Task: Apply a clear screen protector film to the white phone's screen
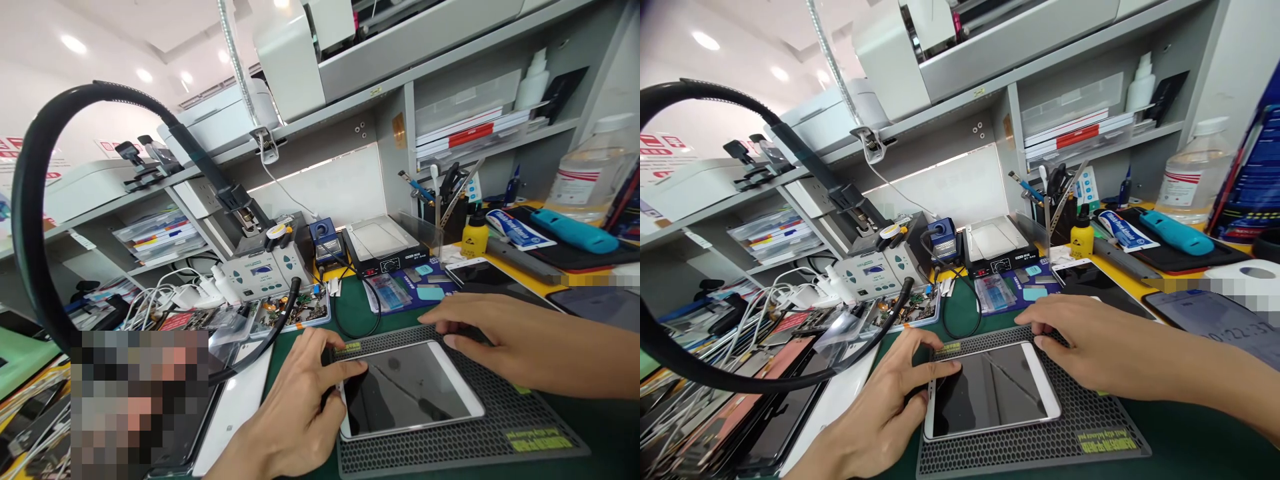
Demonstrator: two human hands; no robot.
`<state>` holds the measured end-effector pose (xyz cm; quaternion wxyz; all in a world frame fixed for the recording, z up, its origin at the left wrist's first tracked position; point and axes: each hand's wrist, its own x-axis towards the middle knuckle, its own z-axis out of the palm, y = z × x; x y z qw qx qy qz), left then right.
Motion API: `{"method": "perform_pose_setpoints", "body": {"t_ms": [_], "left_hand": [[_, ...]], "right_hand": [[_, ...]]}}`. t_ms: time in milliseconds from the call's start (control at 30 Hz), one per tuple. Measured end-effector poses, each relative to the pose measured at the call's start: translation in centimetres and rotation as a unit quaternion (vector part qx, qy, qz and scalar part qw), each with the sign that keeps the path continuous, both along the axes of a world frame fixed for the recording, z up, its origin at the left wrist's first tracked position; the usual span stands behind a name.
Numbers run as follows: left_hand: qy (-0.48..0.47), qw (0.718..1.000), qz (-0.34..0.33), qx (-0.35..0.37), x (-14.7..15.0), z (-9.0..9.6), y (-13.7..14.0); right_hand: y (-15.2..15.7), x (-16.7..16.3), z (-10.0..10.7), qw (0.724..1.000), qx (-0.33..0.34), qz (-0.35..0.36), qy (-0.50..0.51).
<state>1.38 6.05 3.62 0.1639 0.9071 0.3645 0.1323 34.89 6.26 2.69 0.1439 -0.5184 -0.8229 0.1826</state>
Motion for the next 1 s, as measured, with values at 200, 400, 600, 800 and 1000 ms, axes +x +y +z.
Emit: {"method": "perform_pose_setpoints", "body": {"t_ms": [200, 400, 600, 800, 1000], "left_hand": [[0.000, 1.000, 0.002, 0.012, 0.1, 0.1, 0.1], [0.003, 1.000, 0.008, 0.007, 0.5, 0.0, 0.0], [0.015, 1.000, 0.015, 0.013, 0.8, 0.1, -0.5], [0.011, 0.999, 0.015, 0.026, 1.0, -0.3, -0.7], [0.001, 0.999, 0.024, 0.031, 1.2, -0.4, -0.8]], "right_hand": [[-0.2, -0.5, 0.9, 1.000, -0.019, -0.011, 0.013], [-0.4, -0.6, 1.2, 0.999, -0.012, -0.021, 0.033], [-0.2, -0.4, 1.3, 0.999, -0.003, -0.012, 0.035], [-0.4, -0.4, 2.1, 0.998, -0.024, 0.002, 0.061], [-0.3, -0.3, 2.3, 0.996, -0.022, 0.018, 0.087]]}}
